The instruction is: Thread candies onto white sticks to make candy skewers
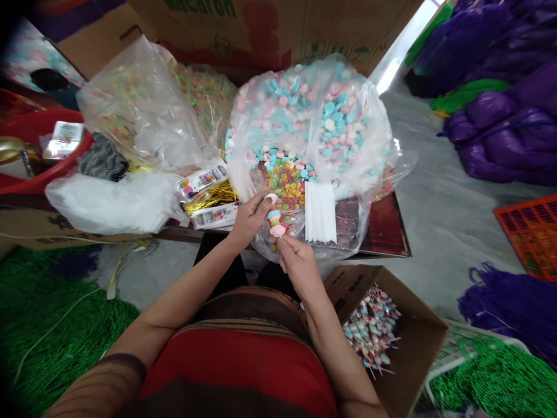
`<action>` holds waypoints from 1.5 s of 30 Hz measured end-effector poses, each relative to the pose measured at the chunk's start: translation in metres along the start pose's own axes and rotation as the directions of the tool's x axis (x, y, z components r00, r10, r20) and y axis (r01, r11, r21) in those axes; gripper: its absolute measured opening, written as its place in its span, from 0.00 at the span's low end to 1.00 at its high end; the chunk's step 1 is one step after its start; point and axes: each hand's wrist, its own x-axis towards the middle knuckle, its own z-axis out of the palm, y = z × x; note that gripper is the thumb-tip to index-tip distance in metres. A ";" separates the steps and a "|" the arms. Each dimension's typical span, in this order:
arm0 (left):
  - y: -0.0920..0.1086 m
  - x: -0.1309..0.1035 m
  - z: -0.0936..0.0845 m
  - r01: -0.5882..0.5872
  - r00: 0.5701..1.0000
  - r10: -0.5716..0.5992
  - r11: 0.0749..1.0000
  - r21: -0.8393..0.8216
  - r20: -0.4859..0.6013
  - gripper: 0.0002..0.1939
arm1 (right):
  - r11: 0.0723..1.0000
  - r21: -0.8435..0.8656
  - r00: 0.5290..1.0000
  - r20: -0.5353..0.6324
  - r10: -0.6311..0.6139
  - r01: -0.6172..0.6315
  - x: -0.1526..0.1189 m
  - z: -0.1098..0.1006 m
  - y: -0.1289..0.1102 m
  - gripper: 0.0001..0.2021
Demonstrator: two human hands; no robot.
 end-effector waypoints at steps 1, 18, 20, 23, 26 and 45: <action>-0.001 0.000 0.001 -0.002 1.000 0.003 1.000 0.006 -0.019 0.22 | 1.000 -0.006 1.000 -0.007 -0.011 0.011 0.001 0.001 0.002 0.24; 0.021 0.003 0.006 0.230 0.948 -0.318 0.697 -0.679 -0.005 0.19 | 0.969 -0.174 0.956 -0.204 -0.211 0.176 0.012 0.002 0.020 0.19; 0.026 0.000 0.006 0.248 0.946 -0.323 0.686 -0.684 0.019 0.18 | 0.988 -0.077 0.976 -0.165 -0.142 0.130 0.009 0.006 0.018 0.21; 0.034 -0.003 0.008 0.272 0.946 -0.316 0.670 -0.691 0.066 0.18 | 0.993 0.115 0.998 -0.054 -0.012 0.018 0.008 0.010 0.016 0.23; 0.036 -0.004 0.011 0.281 0.952 -0.286 0.686 -0.671 0.107 0.21 | 0.988 0.155 0.999 -0.047 -0.012 0.019 0.010 0.002 0.013 0.23; 0.012 0.001 0.007 0.290 0.943 -0.331 0.752 -0.592 0.041 0.16 | 0.488 -0.738 0.587 -0.671 -0.454 -0.466 0.036 -0.168 0.029 0.22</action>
